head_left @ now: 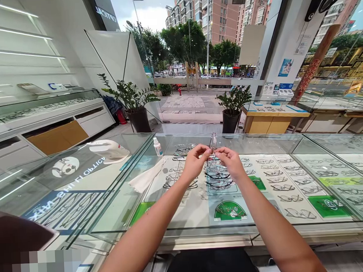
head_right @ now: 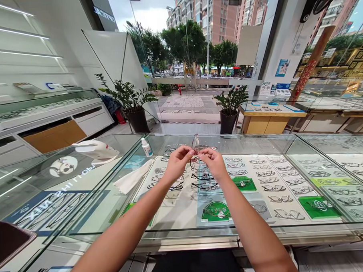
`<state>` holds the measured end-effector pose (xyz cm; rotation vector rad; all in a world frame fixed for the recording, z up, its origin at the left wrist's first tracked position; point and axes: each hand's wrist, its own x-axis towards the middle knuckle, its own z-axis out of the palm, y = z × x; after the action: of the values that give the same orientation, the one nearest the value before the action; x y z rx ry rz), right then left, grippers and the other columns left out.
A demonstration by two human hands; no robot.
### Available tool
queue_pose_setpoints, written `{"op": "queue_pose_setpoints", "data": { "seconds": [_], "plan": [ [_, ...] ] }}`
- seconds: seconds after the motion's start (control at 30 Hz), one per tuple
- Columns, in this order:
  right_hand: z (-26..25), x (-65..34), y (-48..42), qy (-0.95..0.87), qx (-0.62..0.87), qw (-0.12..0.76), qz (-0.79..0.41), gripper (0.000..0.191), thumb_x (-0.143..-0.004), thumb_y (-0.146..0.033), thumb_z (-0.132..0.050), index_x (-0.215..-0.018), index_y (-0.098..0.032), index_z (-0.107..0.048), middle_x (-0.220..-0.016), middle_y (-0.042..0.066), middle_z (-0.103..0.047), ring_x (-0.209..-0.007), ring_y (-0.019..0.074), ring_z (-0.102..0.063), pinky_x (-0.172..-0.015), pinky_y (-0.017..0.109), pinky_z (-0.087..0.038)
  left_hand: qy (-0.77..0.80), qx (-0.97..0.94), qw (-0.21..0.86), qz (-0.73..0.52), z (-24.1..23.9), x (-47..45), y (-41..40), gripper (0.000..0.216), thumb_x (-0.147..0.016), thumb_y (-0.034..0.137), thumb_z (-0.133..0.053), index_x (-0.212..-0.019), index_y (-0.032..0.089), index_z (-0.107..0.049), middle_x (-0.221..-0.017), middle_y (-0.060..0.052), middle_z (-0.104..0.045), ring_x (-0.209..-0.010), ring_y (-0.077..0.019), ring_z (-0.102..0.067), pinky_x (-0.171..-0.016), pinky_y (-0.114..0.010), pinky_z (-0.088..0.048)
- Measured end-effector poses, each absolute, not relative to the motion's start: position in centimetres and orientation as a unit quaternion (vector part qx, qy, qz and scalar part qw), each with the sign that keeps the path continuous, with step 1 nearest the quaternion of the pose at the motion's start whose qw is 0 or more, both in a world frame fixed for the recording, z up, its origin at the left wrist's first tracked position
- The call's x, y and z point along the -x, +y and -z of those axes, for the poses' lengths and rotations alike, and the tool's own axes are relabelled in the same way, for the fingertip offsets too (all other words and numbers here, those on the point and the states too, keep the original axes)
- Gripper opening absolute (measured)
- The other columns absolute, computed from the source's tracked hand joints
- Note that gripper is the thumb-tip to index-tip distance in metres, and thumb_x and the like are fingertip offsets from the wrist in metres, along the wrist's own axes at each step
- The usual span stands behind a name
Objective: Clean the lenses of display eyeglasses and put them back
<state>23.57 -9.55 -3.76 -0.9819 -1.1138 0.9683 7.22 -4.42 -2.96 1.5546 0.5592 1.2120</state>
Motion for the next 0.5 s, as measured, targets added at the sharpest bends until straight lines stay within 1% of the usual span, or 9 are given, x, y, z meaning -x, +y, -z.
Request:
{"op": "queue_pose_setpoints", "data": {
  "seconds": [0.13,0.2,0.27,0.3,0.37,0.43,0.5],
  "plan": [
    [3.4,-24.1,-9.6,-0.486,0.452,0.656,-0.359,0.035,-0.079,-0.051,-0.078,-0.089,-0.019,-0.070,-0.057,-0.007,-0.048,-0.051,0.0090,-0.028,-0.051,0.027,-0.020,0.237,-0.649,0.506,-0.515,3.2,-6.9,-3.8,0.036,-0.089,0.054,-0.075,-0.091,0.018,-0.068,-0.096,-0.008,-0.073,-0.096,-0.0210,-0.070,-0.080,-0.033,-0.063],
    [3.2,-24.5,-9.8,-0.473,0.475,0.669,-0.321,0.035,-0.083,-0.052,-0.075,-0.094,-0.018,-0.069,-0.053,-0.007,-0.050,-0.048,0.0095,-0.032,-0.049,0.026,-0.024,0.253,-0.667,0.474,-0.517,3.2,-6.5,-3.4,0.035,-0.090,0.053,-0.073,-0.091,0.018,-0.069,-0.096,-0.008,-0.074,-0.096,-0.0214,-0.070,-0.080,-0.032,-0.061],
    [3.0,-24.8,-10.0,-0.460,0.505,0.676,-0.277,0.037,-0.088,-0.054,-0.070,-0.099,-0.019,-0.067,-0.055,-0.005,-0.059,-0.045,0.0103,-0.038,-0.048,0.026,-0.031,0.277,-0.693,0.431,-0.508,3.0,-6.2,-3.1,0.035,-0.091,0.053,-0.071,-0.090,0.018,-0.071,-0.096,-0.008,-0.076,-0.093,-0.0215,-0.070,-0.078,-0.031,-0.059],
    [2.9,-25.0,-10.1,-0.456,0.517,0.679,-0.253,0.038,-0.090,-0.055,-0.068,-0.101,-0.018,-0.067,-0.062,-0.001,-0.066,-0.045,0.0110,-0.043,-0.049,0.027,-0.036,0.289,-0.705,0.411,-0.501,2.9,-6.0,-3.1,0.035,-0.092,0.053,-0.070,-0.089,0.018,-0.072,-0.096,-0.008,-0.076,-0.093,-0.0215,-0.070,-0.078,-0.031,-0.058],
    [2.8,-25.3,-10.2,-0.452,0.528,0.689,-0.208,0.040,-0.093,-0.056,-0.065,-0.107,-0.018,-0.066,-0.085,0.007,-0.078,-0.052,0.0127,-0.054,-0.056,0.029,-0.046,0.310,-0.719,0.386,-0.487,2.7,-5.8,-3.0,0.034,-0.091,0.052,-0.069,-0.088,0.018,-0.073,-0.094,-0.008,-0.077,-0.093,-0.0221,-0.069,-0.075,-0.030,-0.055],
    [2.8,-25.6,-10.2,-0.459,0.519,0.701,-0.169,0.040,-0.095,-0.054,-0.063,-0.114,-0.018,-0.064,-0.107,0.013,-0.079,-0.065,0.0159,-0.065,-0.066,0.032,-0.054,0.322,-0.728,0.376,-0.474,2.5,-5.6,-3.1,0.032,-0.091,0.050,-0.069,-0.086,0.019,-0.073,-0.093,-0.007,-0.077,-0.093,-0.0228,-0.069,-0.073,-0.029,-0.052],
    [2.9,-25.7,-10.0,-0.478,0.504,0.707,-0.134,0.041,-0.097,-0.051,-0.062,-0.123,-0.019,-0.061,-0.125,0.016,-0.075,-0.083,0.0198,-0.072,-0.073,0.034,-0.056,0.321,-0.736,0.377,-0.462,2.4,-5.5,-3.0,0.031,-0.090,0.049,-0.069,-0.084,0.019,-0.073,-0.093,-0.008,-0.077,-0.094,-0.0232,-0.069,-0.074,-0.029,-0.052]
  ]
}}
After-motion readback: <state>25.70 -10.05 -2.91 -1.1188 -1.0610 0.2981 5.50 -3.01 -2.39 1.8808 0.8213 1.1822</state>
